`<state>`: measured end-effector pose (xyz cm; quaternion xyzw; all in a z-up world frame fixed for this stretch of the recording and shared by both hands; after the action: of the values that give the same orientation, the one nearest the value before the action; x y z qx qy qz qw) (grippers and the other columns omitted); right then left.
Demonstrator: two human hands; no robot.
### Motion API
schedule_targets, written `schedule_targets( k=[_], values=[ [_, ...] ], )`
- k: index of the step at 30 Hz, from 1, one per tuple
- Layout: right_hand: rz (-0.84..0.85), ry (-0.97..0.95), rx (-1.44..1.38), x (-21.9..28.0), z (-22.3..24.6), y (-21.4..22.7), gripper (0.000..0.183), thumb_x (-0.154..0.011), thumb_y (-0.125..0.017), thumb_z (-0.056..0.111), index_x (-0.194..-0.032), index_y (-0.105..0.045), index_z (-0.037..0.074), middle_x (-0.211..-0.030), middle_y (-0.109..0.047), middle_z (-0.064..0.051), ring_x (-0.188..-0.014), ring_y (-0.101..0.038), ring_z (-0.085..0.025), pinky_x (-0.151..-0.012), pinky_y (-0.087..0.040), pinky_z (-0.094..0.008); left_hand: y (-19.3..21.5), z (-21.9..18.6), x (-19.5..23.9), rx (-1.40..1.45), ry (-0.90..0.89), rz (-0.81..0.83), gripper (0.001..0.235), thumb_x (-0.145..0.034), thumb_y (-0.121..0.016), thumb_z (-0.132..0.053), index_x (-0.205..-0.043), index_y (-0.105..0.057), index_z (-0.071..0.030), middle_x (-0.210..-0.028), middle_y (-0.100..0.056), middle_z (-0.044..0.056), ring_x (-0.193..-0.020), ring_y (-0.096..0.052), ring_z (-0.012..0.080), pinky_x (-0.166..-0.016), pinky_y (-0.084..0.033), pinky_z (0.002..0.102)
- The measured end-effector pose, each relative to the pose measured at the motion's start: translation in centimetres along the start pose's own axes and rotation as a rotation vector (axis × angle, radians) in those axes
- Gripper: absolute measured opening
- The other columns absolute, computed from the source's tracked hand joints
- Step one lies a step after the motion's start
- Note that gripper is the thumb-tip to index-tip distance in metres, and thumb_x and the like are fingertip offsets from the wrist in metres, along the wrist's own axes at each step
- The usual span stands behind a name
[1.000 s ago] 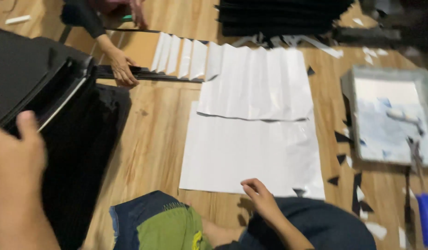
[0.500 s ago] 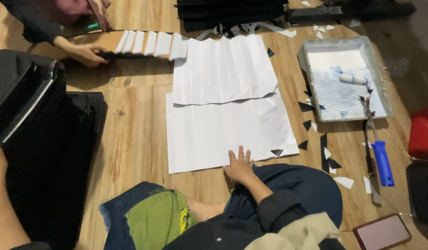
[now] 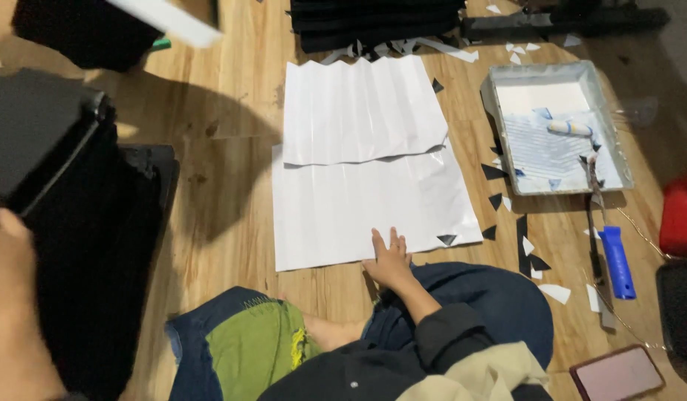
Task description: The person sits on the floor assembling cardboard boxes. They use a roller to apply adhesive to the flaps of a brown cardboard piece, then fold and press the flaps to secure them. The person repeats this process with multiple cardboard pieces, stacking the finished items.
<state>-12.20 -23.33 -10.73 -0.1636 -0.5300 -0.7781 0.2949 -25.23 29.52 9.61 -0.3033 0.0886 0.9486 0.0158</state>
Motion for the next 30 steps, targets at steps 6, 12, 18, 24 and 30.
schedule_targets(
  k=[6,12,18,24,30],
  values=[
    [-0.291,0.244,-0.306,-1.0,1.1,1.6,0.065,-0.088,-0.056,0.043,-0.141,-0.036,0.01,-0.143,-0.023,-0.029,-0.136,-0.016,-0.05,-0.108,-0.023,-0.058,27.4,4.7,-5.5,0.941,0.089,-0.301,0.041,-0.072,-0.074,-0.006,-0.112,-0.075,-0.015,-0.096,-0.069,0.006,-0.072,-0.058,0.026,-0.065,-0.04,0.036],
    [0.31,0.153,-1.627,-0.6,2.2,-2.7,0.101,-0.074,-0.014,0.084,-0.129,-0.052,0.008,-0.117,-0.06,-0.026,-0.111,-0.056,-0.037,-0.093,-0.044,-0.051,33.7,-11.1,-1.0,1.293,-0.053,-0.19,0.021,-0.076,-0.064,-0.01,-0.095,-0.067,-0.018,-0.092,-0.065,0.003,-0.069,-0.057,0.0206,-0.052,-0.039,0.029],
    [0.015,-0.097,-1.592,-3.2,-3.3,-1.7,0.054,-0.083,-0.058,0.054,-0.119,-0.039,0.019,-0.129,-0.041,-0.017,-0.107,-0.054,-0.039,-0.093,-0.045,-0.056,32.1,-27.1,6.9,1.457,-0.506,0.672,0.041,-0.078,-0.064,-0.013,-0.119,-0.059,-0.018,-0.106,-0.064,0.006,-0.093,-0.061,0.0223,-0.063,-0.05,0.029],
    [-0.027,-0.135,-1.463,-2.5,-0.9,-0.5,0.066,-0.078,-0.072,0.007,-0.133,-0.035,0.007,-0.116,-0.047,-0.021,-0.077,-0.062,-0.03,-0.062,-0.06,-0.036,30.0,-25.3,5.6,1.316,-0.547,0.873,0.086,-0.071,-0.078,-0.023,-0.143,-0.032,-0.015,-0.142,-0.035,0.022,-0.132,-0.032,0.0405,-0.102,-0.035,0.048],
    [0.157,0.394,-1.561,-0.2,3.4,2.7,0.075,-0.076,-0.06,0.013,-0.143,-0.028,0.026,-0.105,-0.061,-0.01,-0.078,-0.06,-0.011,-0.054,-0.045,-0.015,28.7,-25.5,4.4,1.386,-0.433,0.688,0.064,-0.078,-0.065,-0.014,-0.137,-0.042,-0.01,-0.121,-0.058,0.015,-0.105,-0.06,0.0297,-0.083,-0.051,0.039]
  ],
)
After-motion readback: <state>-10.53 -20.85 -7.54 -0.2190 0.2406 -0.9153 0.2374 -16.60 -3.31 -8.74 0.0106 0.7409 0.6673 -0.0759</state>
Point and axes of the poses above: each hand's wrist, its own x-axis away from the middle knuckle, its own y-axis out of the back of the hand, z = x × y, the point moved 10 cm from there along -x, towards the middle knuckle
